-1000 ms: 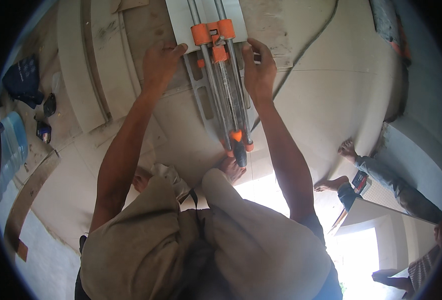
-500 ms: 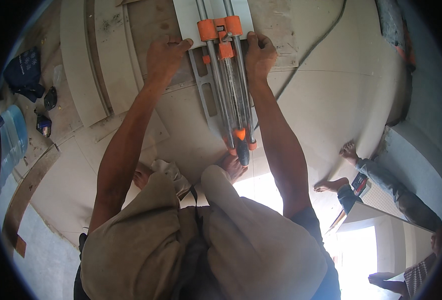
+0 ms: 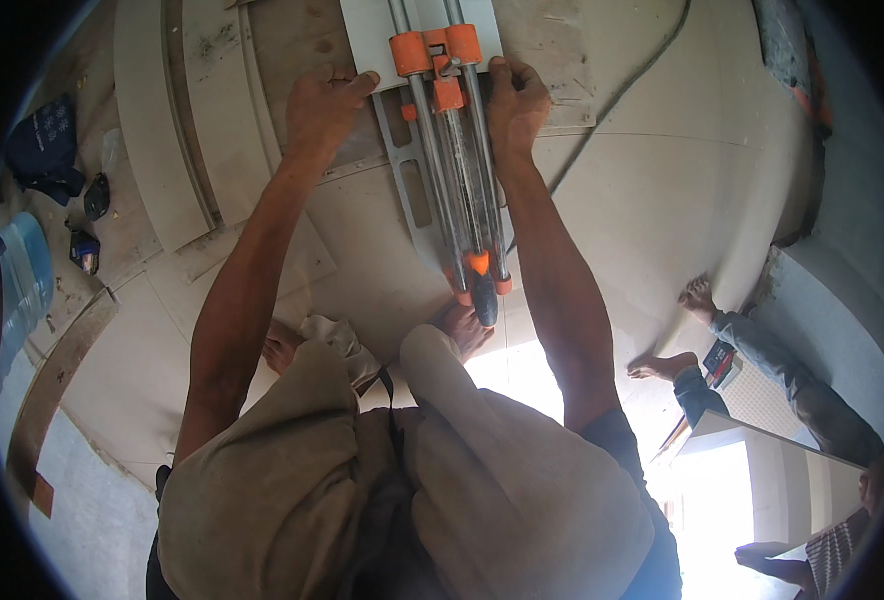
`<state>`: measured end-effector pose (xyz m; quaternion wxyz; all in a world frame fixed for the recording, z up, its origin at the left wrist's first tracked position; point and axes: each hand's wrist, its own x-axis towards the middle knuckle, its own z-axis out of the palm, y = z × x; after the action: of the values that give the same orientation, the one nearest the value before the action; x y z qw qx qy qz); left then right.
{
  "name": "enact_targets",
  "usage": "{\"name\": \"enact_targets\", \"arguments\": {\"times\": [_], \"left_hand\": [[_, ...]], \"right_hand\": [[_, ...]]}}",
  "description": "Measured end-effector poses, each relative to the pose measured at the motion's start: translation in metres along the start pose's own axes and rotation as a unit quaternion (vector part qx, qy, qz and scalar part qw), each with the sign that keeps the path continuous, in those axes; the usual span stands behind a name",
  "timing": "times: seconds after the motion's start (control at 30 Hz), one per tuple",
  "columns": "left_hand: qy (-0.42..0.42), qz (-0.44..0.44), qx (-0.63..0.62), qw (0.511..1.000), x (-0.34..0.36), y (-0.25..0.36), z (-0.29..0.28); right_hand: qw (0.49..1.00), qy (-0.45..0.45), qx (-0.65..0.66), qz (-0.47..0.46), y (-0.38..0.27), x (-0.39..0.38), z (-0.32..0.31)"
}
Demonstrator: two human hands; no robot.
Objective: The person uses a manual panel cutter to score and snap white rectangular panels. They clamp each panel, score it with the cutter, and then snap it along the scored line. A second person assists by holding a panel nearby.
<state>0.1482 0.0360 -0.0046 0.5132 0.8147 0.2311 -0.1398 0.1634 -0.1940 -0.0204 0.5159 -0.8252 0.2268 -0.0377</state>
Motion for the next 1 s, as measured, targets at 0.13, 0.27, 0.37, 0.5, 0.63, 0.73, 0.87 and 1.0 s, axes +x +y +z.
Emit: {"name": "enact_targets", "arguments": {"times": [0.13, 0.27, 0.37, 0.5, 0.63, 0.73, 0.87, 1.0], "left_hand": [[0.040, 0.051, -0.081, 0.995, -0.006, -0.013, 0.004], [0.063, 0.089, -0.107, 0.988, -0.032, -0.012, 0.009], [0.102, 0.146, -0.117, 0.977, -0.043, -0.021, 0.021], [0.098, 0.150, -0.110, 0.978, -0.042, -0.024, 0.024], [0.099, 0.118, -0.107, 0.982, -0.043, -0.012, 0.018], [0.102, 0.096, -0.117, 0.983, -0.042, -0.006, 0.014], [0.096, 0.072, -0.124, 0.985, -0.042, 0.000, 0.012], [0.099, 0.073, -0.111, 0.986, -0.044, 0.006, 0.010]], "right_hand": [[0.999, 0.004, -0.033, -0.030, -0.004, -0.002, 0.001], [0.999, -0.010, -0.021, -0.040, -0.002, -0.003, -0.003], [0.998, -0.018, -0.029, -0.048, -0.002, -0.002, -0.001], [0.998, -0.004, -0.035, -0.055, 0.006, 0.000, -0.001], [0.997, -0.019, -0.037, -0.059, 0.003, 0.001, -0.001], [0.994, -0.020, -0.049, -0.094, -0.008, -0.006, -0.003], [0.979, -0.082, -0.011, -0.189, 0.009, 0.001, -0.004], [0.957, -0.127, -0.046, -0.256, 0.022, 0.012, -0.004]]}}
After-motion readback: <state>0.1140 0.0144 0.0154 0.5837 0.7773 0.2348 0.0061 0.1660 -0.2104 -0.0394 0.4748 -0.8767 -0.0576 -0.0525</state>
